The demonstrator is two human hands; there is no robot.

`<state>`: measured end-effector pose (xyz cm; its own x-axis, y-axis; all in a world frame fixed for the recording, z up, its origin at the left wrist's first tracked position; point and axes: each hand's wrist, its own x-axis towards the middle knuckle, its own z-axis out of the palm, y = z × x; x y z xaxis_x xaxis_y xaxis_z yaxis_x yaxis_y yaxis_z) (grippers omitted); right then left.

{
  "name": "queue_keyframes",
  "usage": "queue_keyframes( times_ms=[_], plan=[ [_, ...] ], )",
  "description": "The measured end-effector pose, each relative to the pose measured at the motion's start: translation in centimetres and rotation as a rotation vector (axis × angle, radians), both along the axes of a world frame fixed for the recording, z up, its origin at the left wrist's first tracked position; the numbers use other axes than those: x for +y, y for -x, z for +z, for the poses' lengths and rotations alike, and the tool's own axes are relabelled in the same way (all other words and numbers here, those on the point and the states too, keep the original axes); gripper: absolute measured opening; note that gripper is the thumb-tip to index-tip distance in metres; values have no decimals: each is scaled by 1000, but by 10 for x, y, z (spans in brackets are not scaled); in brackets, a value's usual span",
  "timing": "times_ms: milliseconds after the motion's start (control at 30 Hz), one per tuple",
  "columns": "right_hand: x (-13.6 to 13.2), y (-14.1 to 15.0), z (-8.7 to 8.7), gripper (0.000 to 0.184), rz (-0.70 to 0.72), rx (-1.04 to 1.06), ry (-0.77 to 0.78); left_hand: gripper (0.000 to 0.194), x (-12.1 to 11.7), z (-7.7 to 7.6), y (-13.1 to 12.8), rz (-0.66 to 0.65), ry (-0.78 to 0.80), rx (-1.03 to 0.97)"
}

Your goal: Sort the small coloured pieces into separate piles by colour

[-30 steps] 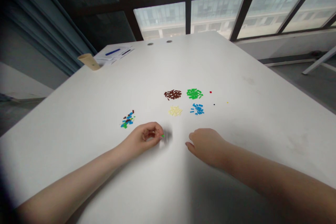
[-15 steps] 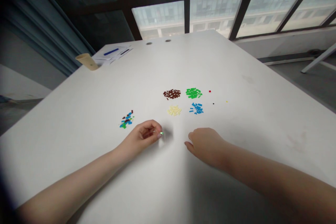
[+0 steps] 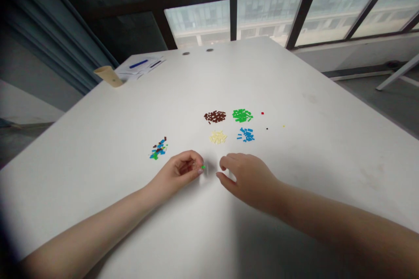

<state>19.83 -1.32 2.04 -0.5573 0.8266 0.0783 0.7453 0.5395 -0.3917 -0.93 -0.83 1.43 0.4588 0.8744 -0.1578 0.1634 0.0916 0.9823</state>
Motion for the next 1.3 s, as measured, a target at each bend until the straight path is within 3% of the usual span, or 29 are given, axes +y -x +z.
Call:
queue_keyframes(
  times_ms=[167, 467, 700, 833, 1033, 1133, 1300],
  plan=[
    [-2, 6, -4, 10, 0, 335, 54, 11, -2, -1, -1, -30, -12, 0],
    [-4, 10, -8, 12, -19, 448, 117, 13, -7, -2, -6, -74, -27, 12],
    [-6, 13, -5, 13, -44, 391, 228, 12, -5, 0, -6, -67, -38, 29],
    [5, 6, 2, 14, -70, 342, 133, 11, -4, -1, -5, -54, -50, 56],
    [55, -38, 13, 16, -472, 172, -87, 7, -1, -6, -2, -80, -86, 114],
    [73, -55, 9, 16, -542, -24, -25, 8, -1, -7, 0, -114, -132, 188],
    [79, -61, -3, 21, -507, -195, 101, 12, -1, -3, 1, -227, -241, 314]
  ],
)
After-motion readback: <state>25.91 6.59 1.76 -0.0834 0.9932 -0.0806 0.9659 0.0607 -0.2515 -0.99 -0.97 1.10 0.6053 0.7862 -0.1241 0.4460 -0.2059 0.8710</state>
